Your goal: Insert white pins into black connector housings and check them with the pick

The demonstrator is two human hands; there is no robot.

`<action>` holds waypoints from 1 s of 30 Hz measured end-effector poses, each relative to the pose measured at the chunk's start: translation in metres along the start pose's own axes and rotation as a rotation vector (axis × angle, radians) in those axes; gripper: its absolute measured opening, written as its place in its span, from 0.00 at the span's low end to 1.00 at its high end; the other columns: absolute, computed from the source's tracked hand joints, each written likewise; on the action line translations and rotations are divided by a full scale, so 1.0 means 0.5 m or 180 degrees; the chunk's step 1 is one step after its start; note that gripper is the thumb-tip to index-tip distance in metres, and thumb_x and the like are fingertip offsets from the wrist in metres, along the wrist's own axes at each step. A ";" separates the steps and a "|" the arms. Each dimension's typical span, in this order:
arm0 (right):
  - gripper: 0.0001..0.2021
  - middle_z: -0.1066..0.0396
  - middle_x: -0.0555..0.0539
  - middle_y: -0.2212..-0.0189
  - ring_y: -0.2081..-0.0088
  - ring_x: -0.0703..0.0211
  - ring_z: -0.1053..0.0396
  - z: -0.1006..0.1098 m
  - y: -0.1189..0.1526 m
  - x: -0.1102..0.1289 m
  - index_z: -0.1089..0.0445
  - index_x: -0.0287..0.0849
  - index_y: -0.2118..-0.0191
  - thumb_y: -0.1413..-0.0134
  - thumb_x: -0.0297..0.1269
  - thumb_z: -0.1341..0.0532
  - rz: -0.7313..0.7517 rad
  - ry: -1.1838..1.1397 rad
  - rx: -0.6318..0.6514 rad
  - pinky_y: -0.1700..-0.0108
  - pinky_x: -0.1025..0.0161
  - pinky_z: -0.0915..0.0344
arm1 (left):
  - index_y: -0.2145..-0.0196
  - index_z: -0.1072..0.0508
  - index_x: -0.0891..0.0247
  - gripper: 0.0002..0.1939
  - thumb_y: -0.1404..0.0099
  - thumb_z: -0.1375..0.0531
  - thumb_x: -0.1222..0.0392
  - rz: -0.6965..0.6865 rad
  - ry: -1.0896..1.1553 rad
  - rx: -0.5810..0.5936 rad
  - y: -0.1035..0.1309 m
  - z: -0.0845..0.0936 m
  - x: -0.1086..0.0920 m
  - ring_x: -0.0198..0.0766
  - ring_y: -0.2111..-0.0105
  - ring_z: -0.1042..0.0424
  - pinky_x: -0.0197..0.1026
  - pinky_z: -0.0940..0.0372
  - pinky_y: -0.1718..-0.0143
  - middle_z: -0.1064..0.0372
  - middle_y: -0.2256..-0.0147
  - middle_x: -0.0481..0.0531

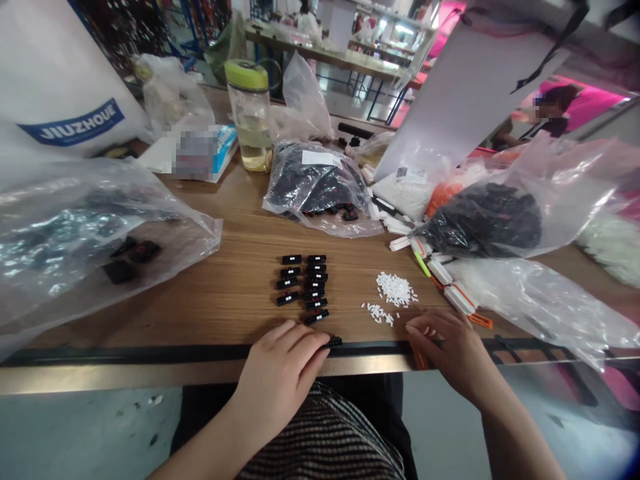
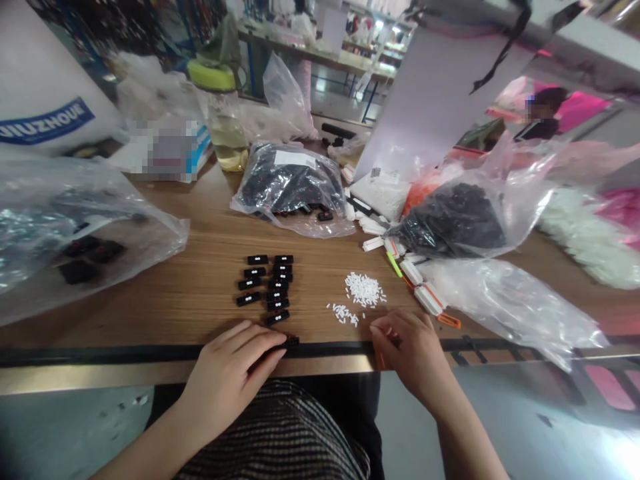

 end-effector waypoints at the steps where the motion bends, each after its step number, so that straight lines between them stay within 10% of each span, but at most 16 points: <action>1: 0.12 0.25 0.49 0.71 0.69 0.55 0.28 -0.003 -0.001 0.016 0.27 0.46 0.71 0.39 0.43 0.40 -0.0015 -0.0143 0.0023 0.60 0.54 0.36 | 0.56 0.27 0.60 0.06 0.30 0.41 0.64 0.0013 0.0015 0.0000 0.000 -0.001 0.001 0.39 0.63 0.28 0.46 0.31 0.60 0.25 0.62 0.47; 10: 0.06 0.27 0.52 0.70 0.66 0.59 0.31 -0.078 -0.022 0.225 0.30 0.46 0.68 0.37 0.34 0.40 0.0520 -0.1351 0.0173 0.55 0.54 0.41 | 0.56 0.27 0.59 0.06 0.29 0.42 0.63 0.0126 0.0044 0.0107 0.003 -0.007 0.009 0.42 0.63 0.29 0.48 0.31 0.60 0.25 0.62 0.48; 30: 0.09 0.24 0.51 0.69 0.66 0.58 0.32 -0.055 -0.013 0.290 0.25 0.47 0.59 0.40 0.27 0.41 0.1237 -0.0483 -0.0131 0.54 0.52 0.43 | 0.57 0.27 0.60 0.05 0.29 0.43 0.63 0.0084 0.0030 0.0047 0.003 -0.003 0.006 0.42 0.63 0.28 0.49 0.31 0.58 0.25 0.63 0.49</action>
Point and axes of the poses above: each hand's wrist, its own y-axis away from the middle knuckle, its own z-axis out of the back of the hand, x = y × z, the point moved 9 cm from there along -y, towards the middle knuckle
